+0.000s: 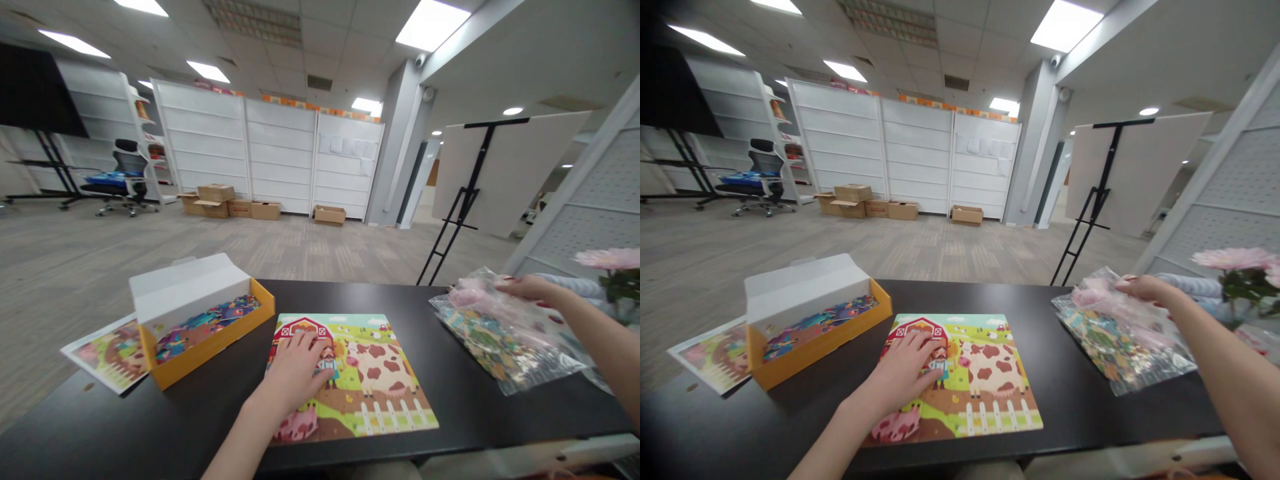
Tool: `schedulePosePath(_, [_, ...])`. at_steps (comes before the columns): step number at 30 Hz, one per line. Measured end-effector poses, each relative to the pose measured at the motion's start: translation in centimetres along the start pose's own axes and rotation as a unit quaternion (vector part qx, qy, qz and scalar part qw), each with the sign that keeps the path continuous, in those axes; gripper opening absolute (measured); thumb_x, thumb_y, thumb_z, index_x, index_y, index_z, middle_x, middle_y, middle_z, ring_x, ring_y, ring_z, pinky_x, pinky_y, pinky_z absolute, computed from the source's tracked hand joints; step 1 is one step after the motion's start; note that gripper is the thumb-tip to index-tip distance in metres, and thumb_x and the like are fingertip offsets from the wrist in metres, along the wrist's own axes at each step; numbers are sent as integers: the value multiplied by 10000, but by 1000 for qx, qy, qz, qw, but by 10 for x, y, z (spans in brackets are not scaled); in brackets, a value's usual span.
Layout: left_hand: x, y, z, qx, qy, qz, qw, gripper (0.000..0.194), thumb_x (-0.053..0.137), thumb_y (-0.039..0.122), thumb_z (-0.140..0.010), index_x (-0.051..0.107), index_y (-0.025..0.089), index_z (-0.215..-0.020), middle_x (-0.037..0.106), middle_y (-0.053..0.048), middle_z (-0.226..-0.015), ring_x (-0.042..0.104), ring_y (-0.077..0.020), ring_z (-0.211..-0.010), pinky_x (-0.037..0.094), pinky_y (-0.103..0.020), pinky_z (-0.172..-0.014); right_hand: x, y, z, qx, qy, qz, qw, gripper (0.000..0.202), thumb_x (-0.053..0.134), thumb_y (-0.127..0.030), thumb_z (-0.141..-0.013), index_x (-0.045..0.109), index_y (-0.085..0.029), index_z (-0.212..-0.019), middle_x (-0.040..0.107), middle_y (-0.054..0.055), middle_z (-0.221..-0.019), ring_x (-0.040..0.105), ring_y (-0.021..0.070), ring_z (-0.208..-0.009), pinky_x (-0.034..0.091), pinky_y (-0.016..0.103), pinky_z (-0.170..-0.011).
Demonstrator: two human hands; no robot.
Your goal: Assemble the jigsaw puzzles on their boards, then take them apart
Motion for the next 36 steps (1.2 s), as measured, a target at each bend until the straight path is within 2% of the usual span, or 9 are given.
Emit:
schedulePosePath(5, [0,0,-1,1,-6,0,1000,434,570,455,-914,591,294,-1316,568,-86,-1394,480,-317,-1309,385,-514,-1094,1,23,-6,52,-103,0,993,327,661,-259,-854,742,-176,-549,745,166,-730,656,227,-599,441,339,-591])
schedulePosePath(10, [0,1,-3,0,-16,-4,1000,434,564,458,-913,602,285,-1309,567,-91,-1397,485,-319,-1301,390,-508,-1087,-43,23,-11,73,-30,72,994,339,495,-362,-952,774,-177,-1008,711,227,-1163,651,344,-951,412,402,-697])
schedulePosePath(17, [2,1,-3,4,-16,-13,1000,452,567,466,-910,606,273,-1316,566,-106,-1404,483,-321,-1308,367,-499,-1104,-120,-54,20,-52,94,82,991,418,453,-429,-1001,732,-130,-1089,719,236,-1109,624,272,-912,318,350,-639])
schedulePosePath(21, [1,1,-2,7,-10,-11,1000,453,557,464,-915,603,270,-1323,567,-112,-1404,492,-317,-1308,373,-490,-1099,-159,-99,37,-113,167,-41,978,300,628,-403,-928,744,-128,-961,747,178,-933,623,220,-794,351,324,-646])
schedulePosePath(23, [0,1,-3,8,-8,-12,1000,446,563,458,-912,612,265,-1311,571,-116,-1398,495,-318,-1308,373,-486,-1097,-164,-124,48,-146,148,-165,964,254,668,-381,-904,724,-135,-869,725,110,-778,611,170,-676,397,290,-642])
schedulePosePath(26, [-2,3,-4,10,-1,-8,1000,428,577,443,-903,620,269,-1291,592,-107,-1368,507,-309,-1296,371,-478,-1095,-146,-166,71,-144,25,-395,907,197,696,-347,-886,663,-165,-821,718,54,-770,600,117,-574,415,224,-524])
schedulePosePath(29, [-8,5,-5,1,22,-17,1000,367,577,428,-902,641,257,-1220,628,-94,-1298,531,-300,-1253,382,-463,-1073,-104,-220,113,-119,-135,-552,815,202,748,-296,-848,600,-179,-775,738,56,-820,654,106,-603,414,174,-457])
schedulePosePath(32, [-25,4,-4,-37,89,-31,995,336,527,396,-934,618,225,-1209,629,-103,-1280,552,-294,-1210,410,-443,-1028,-52,-268,162,-75,-252,-641,721,197,762,-228,-821,580,-181,-761,753,62,-835,696,126,-648,439,170,-461])
schedulePosePath(36, [-52,-6,3,-95,186,-42,977,370,464,337,-967,550,195,-1297,608,-123,-1312,575,-295,-1173,443,-428,-974,18,-319,218,-7,-321,-706,631,187,784,-205,-785,598,-189,-779,768,65,-819,718,169,-701,493,218,-522])
Point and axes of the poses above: each hand's wrist, its own z-axis away from the middle knuckle, its own x-axis out of the palm, y = z × x, the point moved 9 cm from there along -z, towards the middle knuckle
